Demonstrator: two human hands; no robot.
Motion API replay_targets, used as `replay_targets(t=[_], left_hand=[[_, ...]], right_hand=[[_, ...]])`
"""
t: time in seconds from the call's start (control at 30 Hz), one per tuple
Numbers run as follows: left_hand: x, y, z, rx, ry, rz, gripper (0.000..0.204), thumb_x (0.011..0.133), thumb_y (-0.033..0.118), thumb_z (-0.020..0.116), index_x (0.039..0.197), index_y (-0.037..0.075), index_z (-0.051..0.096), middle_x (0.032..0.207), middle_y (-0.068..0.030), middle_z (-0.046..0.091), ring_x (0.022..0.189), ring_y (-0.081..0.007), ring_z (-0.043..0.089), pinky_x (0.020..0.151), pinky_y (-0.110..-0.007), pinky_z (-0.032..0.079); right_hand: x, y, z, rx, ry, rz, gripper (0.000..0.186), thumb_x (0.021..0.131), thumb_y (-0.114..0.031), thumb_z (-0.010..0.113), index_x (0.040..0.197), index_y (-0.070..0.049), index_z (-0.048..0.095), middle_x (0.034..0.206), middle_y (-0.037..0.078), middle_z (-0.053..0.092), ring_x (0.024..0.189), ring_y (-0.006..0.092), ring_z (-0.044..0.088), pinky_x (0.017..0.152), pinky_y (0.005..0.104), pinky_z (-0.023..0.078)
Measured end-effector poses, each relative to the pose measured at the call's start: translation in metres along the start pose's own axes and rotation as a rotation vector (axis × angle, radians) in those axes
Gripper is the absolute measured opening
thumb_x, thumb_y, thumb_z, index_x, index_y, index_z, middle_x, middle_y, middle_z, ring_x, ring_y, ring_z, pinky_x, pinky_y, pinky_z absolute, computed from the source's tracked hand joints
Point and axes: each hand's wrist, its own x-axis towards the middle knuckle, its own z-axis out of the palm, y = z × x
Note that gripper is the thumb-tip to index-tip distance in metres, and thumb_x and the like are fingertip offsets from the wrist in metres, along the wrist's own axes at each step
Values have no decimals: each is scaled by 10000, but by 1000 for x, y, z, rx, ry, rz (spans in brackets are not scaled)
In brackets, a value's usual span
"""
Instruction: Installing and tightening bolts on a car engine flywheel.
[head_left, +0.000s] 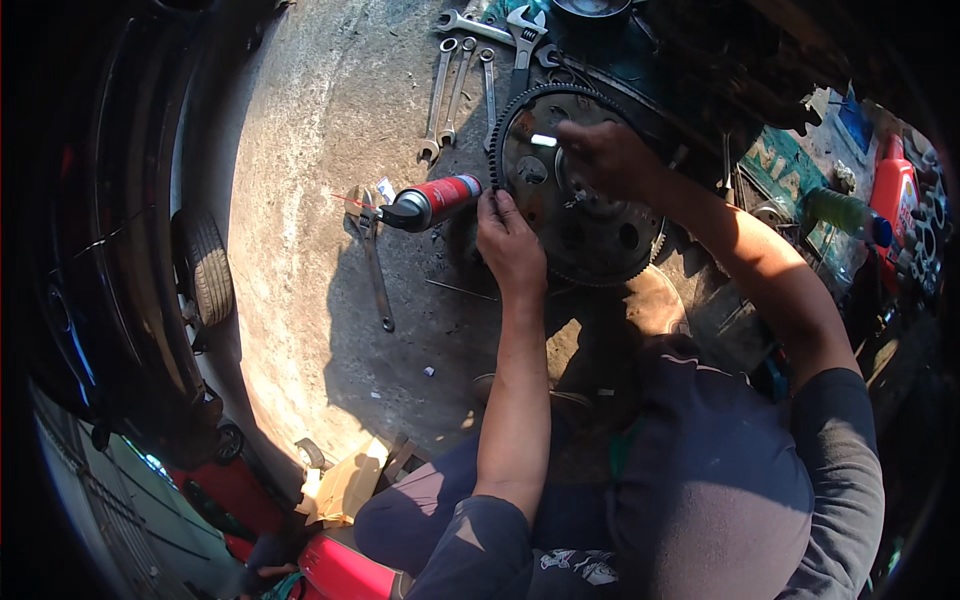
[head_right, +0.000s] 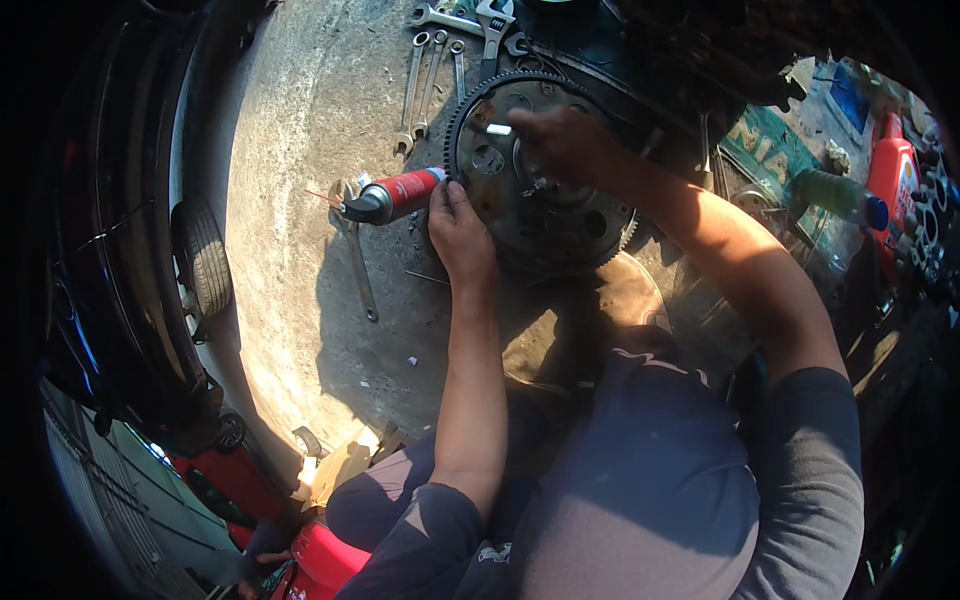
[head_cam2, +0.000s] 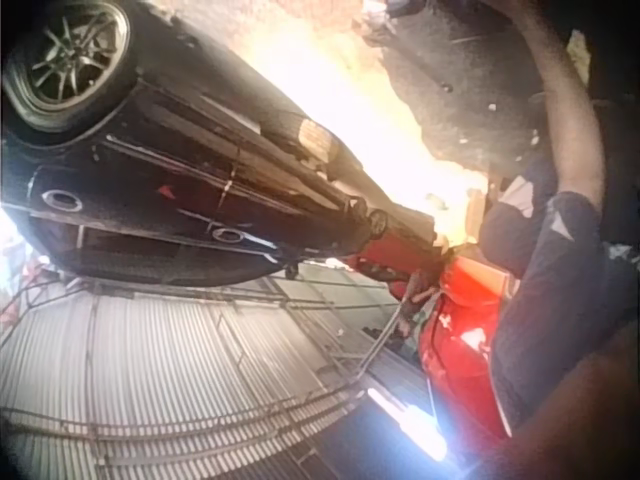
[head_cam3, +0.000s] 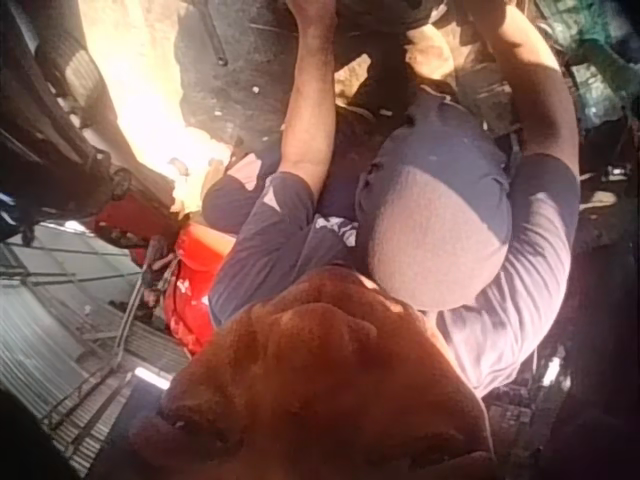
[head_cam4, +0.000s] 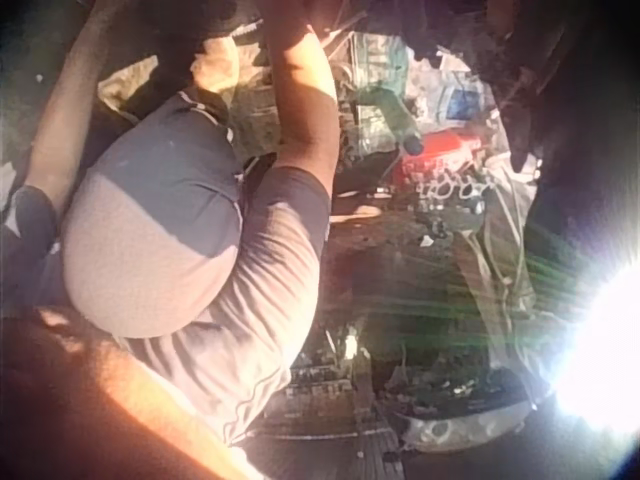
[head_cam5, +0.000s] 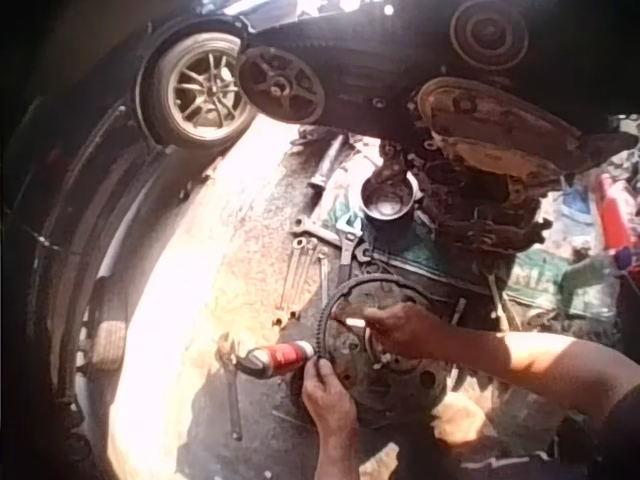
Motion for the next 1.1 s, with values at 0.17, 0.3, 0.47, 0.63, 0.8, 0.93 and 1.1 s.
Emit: replay_targets(t=[0.17,0.3,0.47,0.63,0.8,0.93,1.1], left_hand=[[0,-5,-1,1,32,32,425,1093,252,478,1245,-131,581,1108,-291,681,1026,-372,679,890,-424,509],[-1,-6,-4,4,7,4,436,1091,254,484,1268,-134,574,1133,-293,681,1052,-379,678,915,-421,507],[2,-9,-1,5,20,33,449,1090,259,487,1278,-139,570,1158,-306,675,1084,-400,672,927,-432,507],[2,-13,-2,-2,16,21,458,1089,263,489,1287,-142,568,1172,-313,670,1103,-407,666,940,-435,503],[1,-11,-5,1,9,12,456,1089,260,486,1288,-142,567,1170,-311,671,1101,-397,668,937,-430,503],[-2,-7,-3,31,23,28,449,1090,255,483,1289,-139,566,1164,-305,673,1090,-385,671,929,-424,505],[-2,-4,-4,4,27,50,431,1091,251,479,1277,-125,576,1131,-290,682,1054,-379,676,913,-421,506]], right_hand=[[8,7,0,-205,90,81,139,915,-151,641,1020,-97,566,749,205,628,737,443,639,602,526,476],[10,3,0,-123,-11,23,131,927,-159,629,1025,-103,563,734,207,624,735,440,640,599,533,475],[12,7,-5,-152,25,17,134,934,-174,629,1027,-105,562,723,205,621,726,443,637,599,535,474],[11,2,-6,-133,-3,30,120,942,-179,618,1022,-102,573,733,201,622,726,447,637,602,531,481],[0,-11,-3,-63,-29,-37,105,951,-194,594,1008,-109,571,730,196,624,720,436,646,588,535,487],[1,-12,-13,-192,-47,35,115,947,-194,593,1027,-112,582,739,186,638,716,427,655,594,536,495],[1,-19,-14,-168,-43,-2,150,948,-196,605,1074,-114,594,746,182,643,719,423,657,602,529,498]])
